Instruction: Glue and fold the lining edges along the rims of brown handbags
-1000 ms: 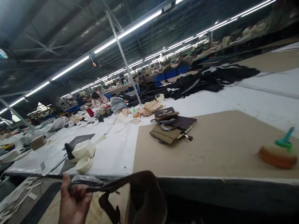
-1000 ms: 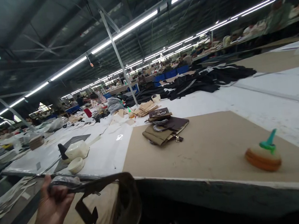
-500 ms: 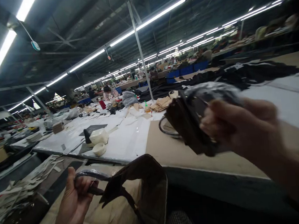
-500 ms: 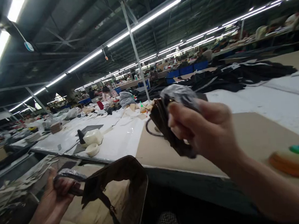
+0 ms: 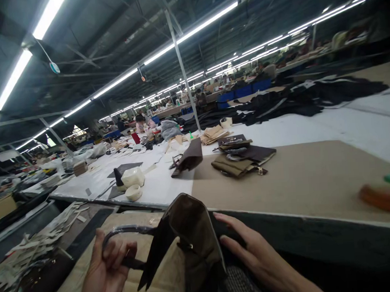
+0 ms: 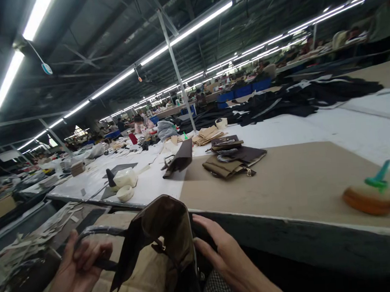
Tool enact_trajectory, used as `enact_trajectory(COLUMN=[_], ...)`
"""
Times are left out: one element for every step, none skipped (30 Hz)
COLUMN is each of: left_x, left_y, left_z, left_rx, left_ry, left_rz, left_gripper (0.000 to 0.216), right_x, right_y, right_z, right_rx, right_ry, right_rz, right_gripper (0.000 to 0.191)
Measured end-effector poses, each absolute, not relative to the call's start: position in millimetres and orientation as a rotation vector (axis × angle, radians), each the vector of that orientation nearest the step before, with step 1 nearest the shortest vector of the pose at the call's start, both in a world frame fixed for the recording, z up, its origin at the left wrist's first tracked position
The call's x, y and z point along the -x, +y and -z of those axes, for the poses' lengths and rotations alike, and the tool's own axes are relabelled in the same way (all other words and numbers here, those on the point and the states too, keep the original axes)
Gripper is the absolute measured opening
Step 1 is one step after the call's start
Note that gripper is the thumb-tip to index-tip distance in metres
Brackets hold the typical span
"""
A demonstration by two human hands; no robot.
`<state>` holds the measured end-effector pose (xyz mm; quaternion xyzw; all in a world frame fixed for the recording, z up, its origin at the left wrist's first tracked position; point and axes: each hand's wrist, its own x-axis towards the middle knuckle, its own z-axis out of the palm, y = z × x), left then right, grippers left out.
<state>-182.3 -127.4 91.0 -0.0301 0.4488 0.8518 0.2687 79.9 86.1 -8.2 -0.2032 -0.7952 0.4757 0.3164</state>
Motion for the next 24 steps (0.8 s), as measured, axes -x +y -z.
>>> enact_trajectory(left_x=[173, 163, 152, 140, 127, 113, 99, 84, 69, 54, 39, 25, 13, 2, -8, -16, -22, -27, -30, -33, -34, -35, -35, -35], left_y=[-125, -124, -123, -123, -124, -126, -127, -129, -130, -131, -132, -133, -133, -134, -135, -137, -139, -142, -145, -148, -151, -154, -157, -160], left_z=[-95, -98, -101, -104, -108, -110, -113, -116, -119, -122, -125, -128, -132, -136, -139, -143, -146, -147, -147, -146, -142, -135, -126, -116], left_rx=[0.070, 0.047, 0.016, -0.020, -0.067, -0.113, -0.146, -0.168, -0.183, -0.195, -0.214, -0.240, -0.273, -0.309, -0.346, -0.381, -0.412, -0.433, -0.449, -0.451, -0.433, -0.396, -0.346, -0.288], left_ry=[1.183, 1.151, 1.110, 1.061, 0.999, 0.939, 0.901, 0.881, 0.872, 0.868, 0.862, 0.854, 0.843, 0.827, 0.805, 0.773, 0.732, 0.687, 0.637, 0.591, 0.555, 0.537, 0.541, 0.573], left_rz=[-2.302, -2.303, -2.301, -2.295, -2.287, -2.274, -2.261, -2.249, -2.237, -2.220, -2.204, -2.190, -2.183, -2.180, -2.183, -2.191, -2.202, -2.208, -2.215, -2.214, -2.209, -2.202, -2.193, -2.185], left_gripper=[0.046, 0.044, 0.043, 0.043, 0.043, 0.043, 0.043, 0.043, 0.043, 0.043, 0.044, 0.044, 0.043, 0.041, 0.039, 0.037, 0.035, 0.033, 0.032, 0.031, 0.030, 0.030, 0.030, 0.030], right_x=[-92, -102, -112, -121, -128, -134, -139, -144, -148, -152, -157, -162, -168, -174, -181, -187, -192, -196, -198, -199, -198, -197, -195, -195], right_y=[71, 57, 45, 34, 24, 15, 8, 2, -2, -5, -6, -5, -2, 3, 11, 20, 31, 43, 56, 68, 79, 87, 94, 97], right_z=[17, 26, 34, 41, 47, 52, 55, 58, 59, 59, 58, 57, 55, 51, 48, 43, 38, 33, 29, 25, 23, 23, 25, 29], right_rx=[0.576, 0.610, 0.638, 0.660, 0.682, 0.713, 0.757, 0.805, 0.843, 0.866, 0.875, 0.874, 0.866, 0.860, 0.854, 0.845, 0.837, 0.821, 0.803, 0.785, 0.773, 0.769, 0.773, 0.786], right_ry=[-2.003, -1.907, -1.810, -1.729, -1.668, -1.626, -1.596, -1.574, -1.561, -1.562, -1.588, -1.638, -1.700, -1.766, -1.807, -1.821, -1.834, -1.857, -1.888, -1.915, -1.934, -1.938, -1.932, -1.911], right_rz=[-1.288, -1.341, -1.412, -1.491, -1.565, -1.620, -1.647, -1.649, -1.645, -1.651, -1.662, -1.675, -1.691, -1.697, -1.692, -1.679, -1.662, -1.649, -1.640, -1.629, -1.614, -1.594, -1.570, -1.541], right_gripper=[0.049, 0.052, 0.056, 0.061, 0.068, 0.075, 0.080, 0.083, 0.084, 0.080, 0.073, 0.062, 0.052, 0.046, 0.046, 0.043, 0.038, 0.034, 0.029, 0.024, 0.021, 0.018, 0.015, 0.015])
